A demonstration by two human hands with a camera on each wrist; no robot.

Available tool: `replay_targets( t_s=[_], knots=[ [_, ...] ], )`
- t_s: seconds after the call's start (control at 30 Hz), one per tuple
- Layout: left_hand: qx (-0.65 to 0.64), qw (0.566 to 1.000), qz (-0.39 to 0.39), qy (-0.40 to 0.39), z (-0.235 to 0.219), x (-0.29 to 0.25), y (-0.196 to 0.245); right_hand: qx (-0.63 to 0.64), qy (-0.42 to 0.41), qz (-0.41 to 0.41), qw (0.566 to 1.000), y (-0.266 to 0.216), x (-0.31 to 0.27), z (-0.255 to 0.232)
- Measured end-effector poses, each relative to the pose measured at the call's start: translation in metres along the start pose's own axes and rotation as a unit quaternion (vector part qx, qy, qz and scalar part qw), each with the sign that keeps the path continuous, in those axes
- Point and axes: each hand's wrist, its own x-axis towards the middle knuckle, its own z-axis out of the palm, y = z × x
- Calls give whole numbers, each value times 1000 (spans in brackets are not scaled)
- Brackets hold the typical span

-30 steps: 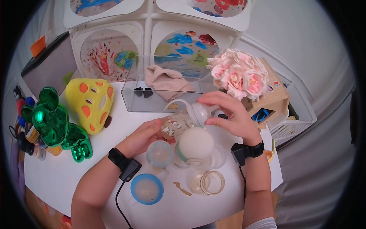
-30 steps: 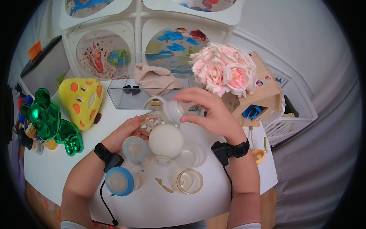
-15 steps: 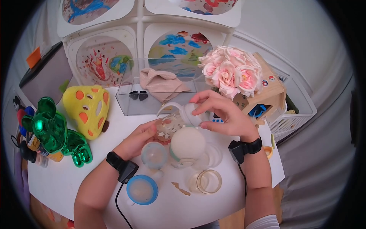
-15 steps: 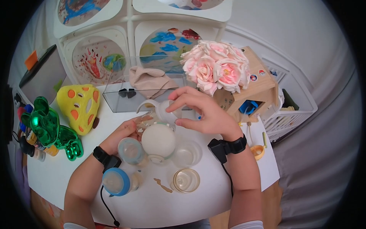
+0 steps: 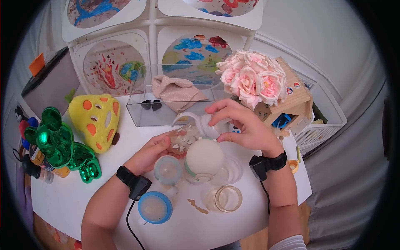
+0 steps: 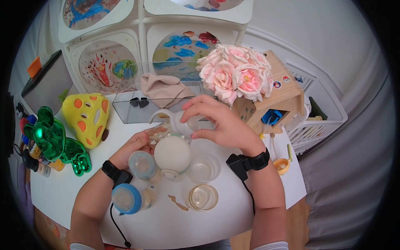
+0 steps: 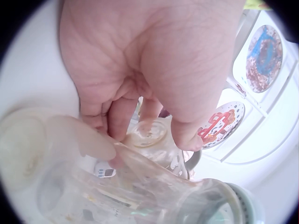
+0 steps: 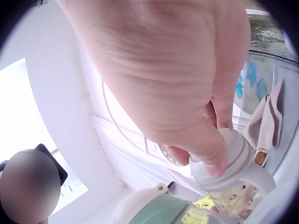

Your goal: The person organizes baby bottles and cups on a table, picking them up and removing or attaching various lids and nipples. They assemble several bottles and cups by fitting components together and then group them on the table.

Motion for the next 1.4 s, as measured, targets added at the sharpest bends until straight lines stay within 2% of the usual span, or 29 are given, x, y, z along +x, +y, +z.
replay_targets(
  t_s=[0.07,0.13,0.17,0.27,0.33,0.37,0.43,0.5,0.57,0.63,0.67,0.73,0.97,1.07,1.13,1.23,1.4],
  knots=[
    [13,1000,-7,-14,-4,0,-1,-6,-3,26,1000,-1,0,0],
    [11,1000,-7,-2,2,-2,3,-54,15,-32,998,1,4,-1],
    [9,1000,-7,8,5,-3,4,-54,14,-32,998,-1,5,2],
    [14,1000,2,-3,-3,0,-2,-67,64,10,996,-9,5,8],
    [34,999,6,-6,-1,1,-1,-106,50,69,991,-13,2,6],
    [55,998,11,-6,0,0,-1,-105,51,70,991,-13,2,6],
    [35,999,8,-4,1,1,-3,-133,15,149,980,-12,0,4],
    [15,1000,6,-2,0,2,-3,-139,-5,126,982,-2,-4,-5],
    [52,999,3,-4,-2,1,-2,-145,-28,101,984,-3,-5,-8],
    [30,1000,5,0,-1,1,-2,-126,48,85,987,-19,-4,-9],
    [8,1000,5,3,0,1,-2,-127,47,84,987,-18,-4,-7],
    [14,1000,4,5,-2,2,-2,-40,21,-4,999,-13,-2,-2],
    [35,999,3,16,2,0,2,-86,33,-1,996,-3,2,7],
    [49,999,0,6,4,-1,5,-69,35,34,996,-8,1,9],
    [42,999,5,9,3,0,4,-115,36,34,992,-10,1,9],
    [30,999,6,17,1,2,0,-99,63,20,993,-8,0,13],
    [17,999,7,34,3,-1,1,-127,53,31,990,-13,1,12]
  ],
)
